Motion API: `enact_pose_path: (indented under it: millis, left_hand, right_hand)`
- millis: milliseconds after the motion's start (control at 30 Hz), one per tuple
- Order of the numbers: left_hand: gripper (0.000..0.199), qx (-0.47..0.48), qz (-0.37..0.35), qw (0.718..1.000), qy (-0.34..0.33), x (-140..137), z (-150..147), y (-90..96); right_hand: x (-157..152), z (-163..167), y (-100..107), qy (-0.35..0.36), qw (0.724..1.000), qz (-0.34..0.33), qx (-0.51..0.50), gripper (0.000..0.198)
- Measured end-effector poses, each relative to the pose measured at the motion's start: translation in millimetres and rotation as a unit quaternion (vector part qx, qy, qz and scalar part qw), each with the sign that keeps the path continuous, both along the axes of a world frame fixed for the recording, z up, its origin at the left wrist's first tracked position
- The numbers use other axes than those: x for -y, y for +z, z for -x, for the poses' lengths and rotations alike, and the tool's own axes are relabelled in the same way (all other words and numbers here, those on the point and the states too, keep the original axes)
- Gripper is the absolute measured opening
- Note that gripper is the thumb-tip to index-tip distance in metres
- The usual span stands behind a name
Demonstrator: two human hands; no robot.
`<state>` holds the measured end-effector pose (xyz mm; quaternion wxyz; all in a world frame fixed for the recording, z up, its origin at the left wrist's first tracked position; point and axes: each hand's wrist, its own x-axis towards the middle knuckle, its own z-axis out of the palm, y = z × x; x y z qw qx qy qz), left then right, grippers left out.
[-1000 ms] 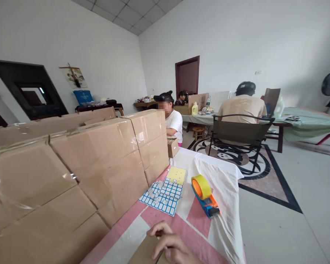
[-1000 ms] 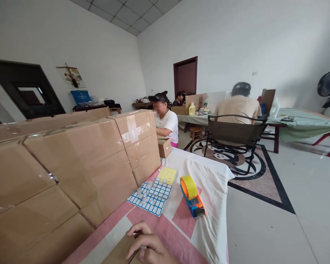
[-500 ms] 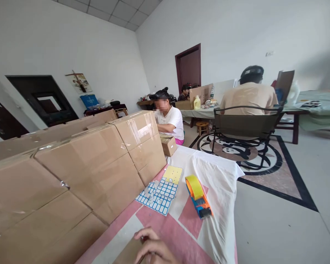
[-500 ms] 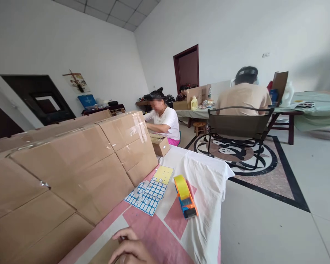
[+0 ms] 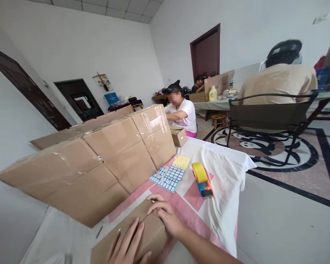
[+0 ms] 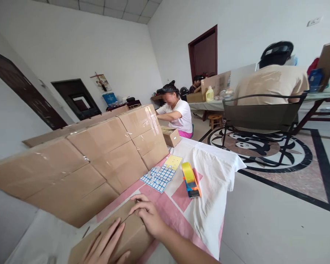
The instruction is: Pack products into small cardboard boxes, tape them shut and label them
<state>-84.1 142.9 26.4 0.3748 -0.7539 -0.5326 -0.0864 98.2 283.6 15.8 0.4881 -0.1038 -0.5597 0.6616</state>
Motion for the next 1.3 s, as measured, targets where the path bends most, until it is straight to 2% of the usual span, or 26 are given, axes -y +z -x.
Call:
enact_pose_path:
  millis: [100,233,467,700,767,800,867,900,967,1033,1067,1133,1200,1300]
  left_hand:
    - [0.052,0.028,-0.030,0.999,0.009,4.6,-12.2,13.3]
    - [0.047,0.095,0.005,0.994,0.051,8.7,-34.0,24.7]
    - [0.047,0.149,0.058,0.979,0.125,15.5,-47.2,26.8]
    - [0.048,0.201,0.099,0.965,0.140,13.9,-59.1,35.4]
    - [0.048,0.204,0.106,0.962,0.149,7.8,-63.4,37.5]
    - [0.048,0.203,0.110,0.960,0.158,4.2,-65.7,37.9]
    - [0.048,0.199,0.112,0.957,0.181,-2.6,-70.3,37.7]
    - [0.048,0.196,0.111,0.955,0.191,-5.3,-72.5,37.2]
    - [0.048,0.190,0.105,0.956,0.199,-8.6,-75.7,35.4]
    - [0.049,0.187,0.099,0.959,0.187,-9.7,-77.2,33.1]
    - [0.049,0.188,0.097,0.961,0.178,-9.7,-77.3,32.0]
    - [0.049,0.199,0.096,0.961,0.169,-9.6,-77.2,30.4]
    - [0.049,0.211,0.102,0.956,0.176,-9.1,-77.5,30.2]
    - [0.052,0.218,0.117,0.950,0.190,-7.6,-79.6,32.4]
  right_hand:
    - [0.1,2.6,-1.7,-0.019,1.000,0.000,0.000,0.030]
    - [0.5,4.9,-3.6,-0.039,0.999,-0.007,0.006,0.028]
    - [-1.7,2.4,-6.3,-0.038,0.999,-0.032,0.013,0.022]
    - [7.8,-8.7,-7.1,-0.021,0.997,-0.059,0.046,0.030]
    - [9.0,-17.6,-0.9,-0.042,0.996,-0.071,0.045,0.036]
    - [6.9,-24.5,3.6,-0.078,0.993,-0.085,0.041,0.039]
    - [-4.7,-44.6,13.4,-0.204,0.971,-0.120,0.040,0.041]
    - [-14.2,-57.5,17.5,-0.285,0.948,-0.130,0.055,0.042]
    - [-38.2,-86.8,21.8,-0.442,0.881,-0.110,0.131,0.052]
    - [-63.9,-115.6,19.9,-0.516,0.820,-0.061,0.240,0.071]
    - [-75.8,-128.0,17.0,-0.516,0.805,-0.038,0.291,0.079]
    - [-95.2,-146.2,9.1,-0.474,0.802,-0.010,0.362,0.084]
    - [-108.8,-155.7,1.7,-0.433,0.807,0.003,0.402,0.075]
    - [-120.9,-159.8,-3.3,-0.409,0.806,0.004,0.427,0.056]
